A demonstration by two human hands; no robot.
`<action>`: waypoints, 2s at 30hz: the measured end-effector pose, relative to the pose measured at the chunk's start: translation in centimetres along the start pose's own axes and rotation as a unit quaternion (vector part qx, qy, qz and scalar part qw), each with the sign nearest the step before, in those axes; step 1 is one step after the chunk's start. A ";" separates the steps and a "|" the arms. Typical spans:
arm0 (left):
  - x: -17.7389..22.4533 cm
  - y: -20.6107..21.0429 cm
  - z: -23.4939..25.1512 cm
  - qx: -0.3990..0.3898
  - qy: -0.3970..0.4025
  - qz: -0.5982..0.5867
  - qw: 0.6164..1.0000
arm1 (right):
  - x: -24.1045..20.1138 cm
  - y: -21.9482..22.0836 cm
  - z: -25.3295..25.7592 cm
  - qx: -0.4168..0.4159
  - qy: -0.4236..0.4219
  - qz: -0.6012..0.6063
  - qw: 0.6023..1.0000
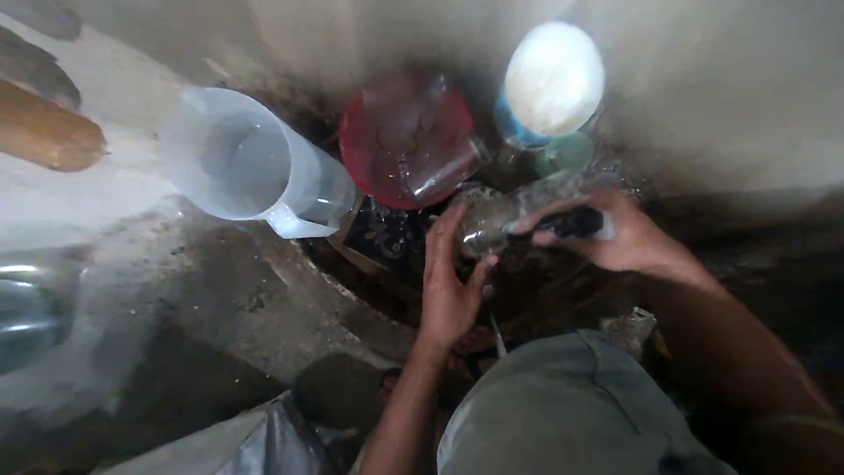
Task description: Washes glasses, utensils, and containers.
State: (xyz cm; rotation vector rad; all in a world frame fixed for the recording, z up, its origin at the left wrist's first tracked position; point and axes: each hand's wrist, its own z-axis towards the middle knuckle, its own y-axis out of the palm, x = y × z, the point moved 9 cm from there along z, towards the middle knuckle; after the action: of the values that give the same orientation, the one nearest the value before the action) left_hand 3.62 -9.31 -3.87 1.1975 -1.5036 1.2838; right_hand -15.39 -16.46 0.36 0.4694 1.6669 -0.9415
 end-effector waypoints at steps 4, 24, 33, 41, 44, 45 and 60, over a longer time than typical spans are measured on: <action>-5.1 1.2 -2.4 -0.019 -0.089 0.152 0.984 | 2.0 -2.2 0.7 0.114 0.080 -0.165 0.976; -13.2 9.9 -7.4 -0.225 -0.274 0.357 0.864 | 14.3 0.9 10.1 -0.021 0.327 -0.398 0.857; -10.5 3.3 -5.9 -0.145 -0.298 0.272 0.903 | 5.2 -2.2 4.3 0.175 0.136 -0.372 0.901; -11.0 -2.0 -0.5 -0.094 -0.317 0.334 0.882 | 10.2 6.5 -0.6 0.169 0.212 -0.002 0.963; -11.7 -2.4 0.6 -0.089 -0.330 0.325 0.882 | 11.3 10.2 -0.8 0.112 0.254 0.102 0.955; -11.7 -2.6 0.8 -0.082 -0.329 0.316 0.886 | 11.3 11.0 -0.7 0.108 0.255 0.124 0.953; -5.8 -7.1 -2.6 -0.050 -0.336 0.395 0.854 | 7.9 12.1 0.8 0.169 0.183 0.153 0.956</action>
State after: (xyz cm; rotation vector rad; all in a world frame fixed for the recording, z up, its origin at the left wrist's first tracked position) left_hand 11.86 -6.05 -7.44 1.0277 -2.7465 1.2973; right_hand -8.64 -11.07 -11.29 1.1594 1.6924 -0.9481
